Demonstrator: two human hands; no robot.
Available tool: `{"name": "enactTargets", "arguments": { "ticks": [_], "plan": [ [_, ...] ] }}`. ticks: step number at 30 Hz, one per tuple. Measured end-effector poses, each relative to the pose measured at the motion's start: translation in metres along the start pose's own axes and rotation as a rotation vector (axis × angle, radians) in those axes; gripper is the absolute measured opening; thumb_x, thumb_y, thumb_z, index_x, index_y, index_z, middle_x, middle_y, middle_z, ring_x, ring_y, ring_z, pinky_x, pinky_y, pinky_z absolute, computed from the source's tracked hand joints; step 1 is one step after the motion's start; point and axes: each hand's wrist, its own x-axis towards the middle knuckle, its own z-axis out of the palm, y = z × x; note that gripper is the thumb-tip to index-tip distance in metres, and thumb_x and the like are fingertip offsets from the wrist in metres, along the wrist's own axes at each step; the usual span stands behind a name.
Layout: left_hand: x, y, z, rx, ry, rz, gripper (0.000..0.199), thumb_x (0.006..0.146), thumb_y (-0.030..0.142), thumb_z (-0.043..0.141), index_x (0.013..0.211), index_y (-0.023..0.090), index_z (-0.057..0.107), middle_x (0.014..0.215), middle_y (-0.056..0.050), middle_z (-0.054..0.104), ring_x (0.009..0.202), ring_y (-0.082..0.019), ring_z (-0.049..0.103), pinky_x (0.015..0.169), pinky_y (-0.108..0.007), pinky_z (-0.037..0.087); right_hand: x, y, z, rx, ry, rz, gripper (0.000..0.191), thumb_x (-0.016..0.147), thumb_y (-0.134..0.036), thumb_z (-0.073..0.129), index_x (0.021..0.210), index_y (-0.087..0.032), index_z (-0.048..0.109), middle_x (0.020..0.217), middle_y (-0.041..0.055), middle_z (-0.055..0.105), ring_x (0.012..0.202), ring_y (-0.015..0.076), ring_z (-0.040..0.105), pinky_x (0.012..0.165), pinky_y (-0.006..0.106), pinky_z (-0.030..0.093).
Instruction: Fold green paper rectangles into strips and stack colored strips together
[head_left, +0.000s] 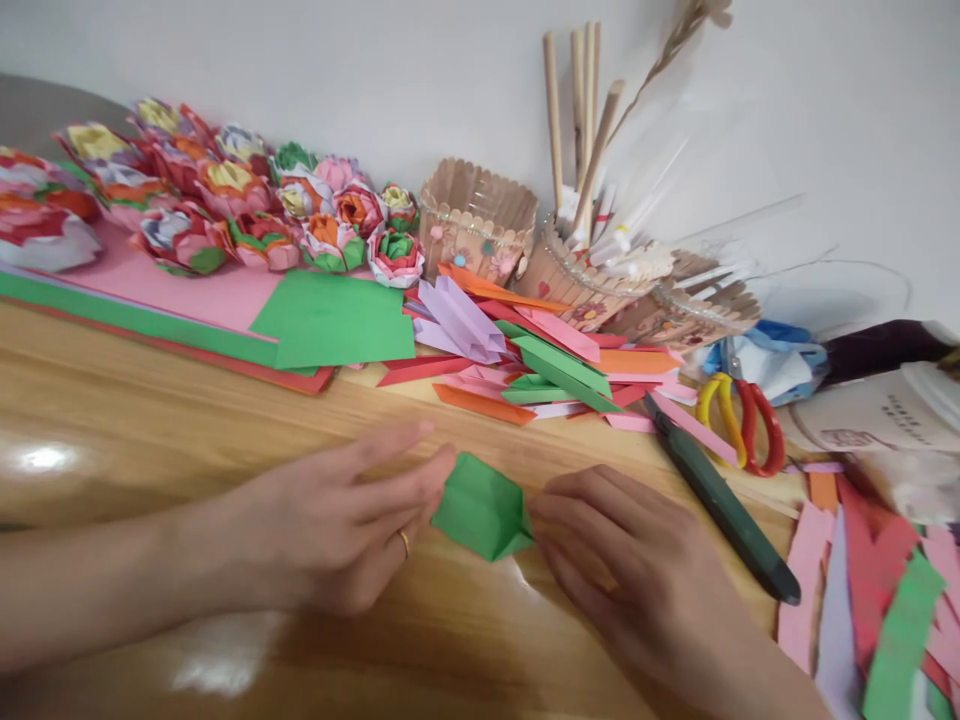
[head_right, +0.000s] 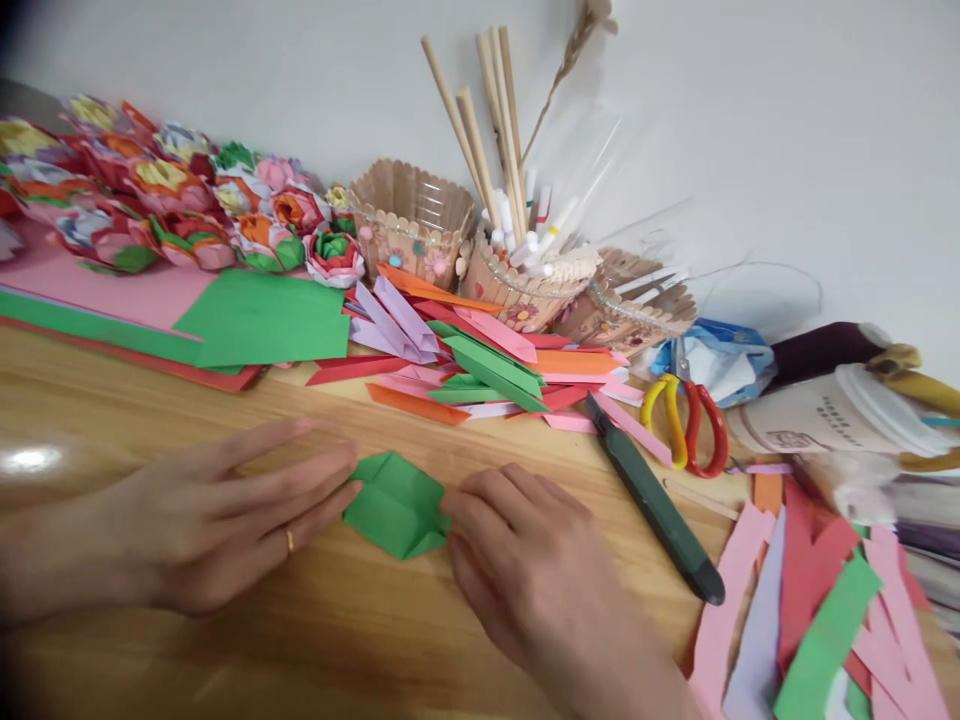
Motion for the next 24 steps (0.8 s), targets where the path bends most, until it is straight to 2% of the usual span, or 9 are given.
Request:
{"name": "enactTargets", "arguments": {
  "ticks": [3,5,7,9,11,14,20,24],
  "plan": [
    [-0.001,0.000,0.001,-0.083,-0.021,-0.063,0.041,0.095,0.008,0.029,0.090,0.015,0.069,0.098,-0.005,0.072,0.108,-0.014,0.057,0.117,-0.035,0.019,0.000,0.002,0.007,0.042,-0.051,0.015,0.018,0.093,-0.016,0.045,0.099,-0.017,0.062,0.087,0.0067,0.063,0.077,0.0171,0.058,0.065,0.030,0.048],
    [0.000,-0.002,0.001,-0.153,-0.016,-0.072,0.040,0.096,0.009,0.030,0.091,0.016,0.069,0.098,-0.003,0.072,0.105,-0.014,0.058,0.113,-0.032,0.030,-0.001,0.003,0.010,0.035,-0.040,0.017,0.019,0.095,-0.017,0.043,0.100,-0.017,0.061,0.089,0.0073,0.063,0.078,0.0172,0.058,0.066,0.030,0.048],
    [0.004,-0.004,0.000,-0.207,-0.038,-0.051,0.041,0.097,0.010,0.031,0.087,0.017,0.070,0.094,-0.002,0.072,0.098,-0.015,0.061,0.100,-0.028,0.042,-0.001,0.003,0.010,0.015,-0.027,0.023,0.019,0.095,-0.017,0.042,0.099,-0.016,0.061,0.088,0.0074,0.063,0.078,0.0177,0.058,0.066,0.031,0.047],
    [0.009,-0.006,-0.003,-0.245,-0.090,-0.027,0.046,0.097,0.009,0.029,0.080,0.018,0.070,0.087,-0.002,0.072,0.086,-0.015,0.063,0.084,-0.026,0.050,-0.002,0.002,0.008,0.008,-0.038,0.021,0.019,0.095,-0.016,0.042,0.095,-0.016,0.061,0.084,0.0065,0.063,0.075,0.0176,0.057,0.065,0.031,0.046],
    [0.013,-0.007,-0.005,-0.271,-0.141,-0.024,0.048,0.096,0.007,0.027,0.077,0.019,0.070,0.083,-0.003,0.071,0.076,-0.015,0.063,0.074,-0.026,0.051,-0.001,0.000,0.007,0.018,-0.046,0.002,0.020,0.095,-0.014,0.042,0.093,-0.016,0.061,0.079,0.0051,0.062,0.071,0.0170,0.057,0.062,0.030,0.045],
    [0.014,-0.009,-0.005,-0.283,-0.178,-0.023,0.043,0.094,0.008,0.030,0.081,0.019,0.069,0.080,-0.003,0.070,0.071,-0.014,0.062,0.070,-0.025,0.050,0.001,-0.003,0.007,0.026,-0.005,-0.026,0.017,0.092,-0.015,0.045,0.093,-0.016,0.061,0.077,0.0046,0.063,0.070,0.0167,0.058,0.062,0.030,0.045],
    [0.010,-0.010,-0.005,-0.210,-0.141,-0.029,0.044,0.095,0.006,0.025,0.091,0.017,0.067,0.080,-0.003,0.070,0.069,-0.014,0.060,0.064,-0.025,0.050,0.002,-0.003,0.010,-0.008,0.007,0.019,0.011,0.091,-0.020,0.049,0.087,-0.018,0.059,0.079,0.0045,0.063,0.071,0.0170,0.059,0.061,0.029,0.047],
    [0.012,-0.006,-0.004,-0.217,-0.120,-0.108,0.044,0.096,0.005,0.026,0.087,0.016,0.067,0.077,-0.003,0.069,0.068,-0.015,0.060,0.061,-0.026,0.050,0.002,0.000,0.012,-0.072,0.055,-0.026,0.022,0.095,-0.017,0.042,0.084,-0.018,0.061,0.097,0.0083,0.067,0.085,0.0197,0.060,0.072,0.033,0.049]
  ]
}}
